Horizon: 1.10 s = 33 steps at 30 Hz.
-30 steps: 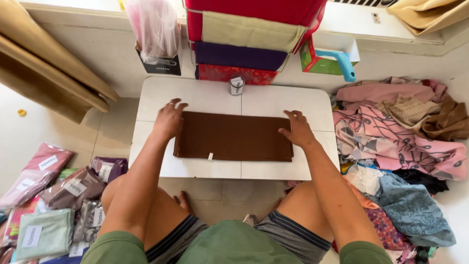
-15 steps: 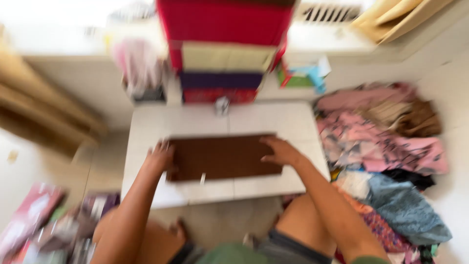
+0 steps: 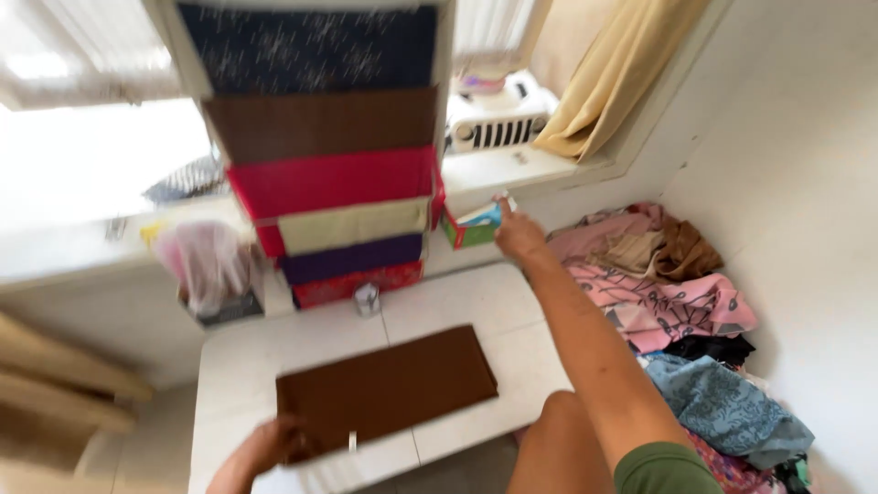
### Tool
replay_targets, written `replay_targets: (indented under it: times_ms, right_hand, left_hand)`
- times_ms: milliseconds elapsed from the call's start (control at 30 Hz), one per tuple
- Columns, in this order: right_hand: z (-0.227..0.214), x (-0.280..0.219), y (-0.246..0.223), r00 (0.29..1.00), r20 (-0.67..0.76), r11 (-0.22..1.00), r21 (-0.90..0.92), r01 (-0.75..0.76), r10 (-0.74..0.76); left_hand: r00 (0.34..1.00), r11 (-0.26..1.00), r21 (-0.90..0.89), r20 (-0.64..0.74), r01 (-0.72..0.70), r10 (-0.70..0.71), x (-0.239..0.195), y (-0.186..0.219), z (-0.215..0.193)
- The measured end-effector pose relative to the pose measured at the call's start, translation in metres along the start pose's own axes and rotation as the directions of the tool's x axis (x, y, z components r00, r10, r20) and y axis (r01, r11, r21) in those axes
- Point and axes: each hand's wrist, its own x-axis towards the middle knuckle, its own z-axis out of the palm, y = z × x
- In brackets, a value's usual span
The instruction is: The person cleans a brown cloth by hand using a lint roller, folds it, and places it into a clear plastic bag.
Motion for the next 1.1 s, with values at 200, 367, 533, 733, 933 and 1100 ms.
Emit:
replay_targets:
  times_ms: [200,367,533,733,933,1100]
  right_hand:
    - [-0.085,-0.092,-0.049,0.848,-0.454,0.954,-0.243,0.178,-0.274]
    - [-0.046,-0.15,-0.064,0.881,-0.055,0.881,-0.078,0.466,-0.471]
    - [0.019,-0.166,-0.058,0.758,0.431,0.848,0.033,0.529,-0.49]
    - [0.047,-0.148,-0.005,0.754,0.618,0.949,-0.035,0.312,-0.225]
    - [0.052,-0.136,-0.002,0.788,0.607,0.946,-0.183,0.268,-0.106]
    - [0.073,-0.135,-0.021,0.746,0.63,0.899,-0.17,0.402,-0.214]
  left_hand:
    - [0.992,0.988,0.112,-0.061,-0.106,0.113,-0.016,0.008,0.005]
    - [0.995,0.956,0.289,-0.068,-0.049,0.071,0.004,0.002,0.025]
    - [0.998,0.966,0.254,-0.039,0.054,-0.045,0.049,-0.027,0.061]
    - [0.996,0.98,0.18,-0.018,0.085,-0.083,0.029,-0.009,0.042]
    - [0.993,0.984,0.14,-0.045,0.114,-0.108,0.026,-0.005,0.034]
    - [0.993,0.984,0.131,-0.034,0.119,-0.116,0.014,0.006,0.024]
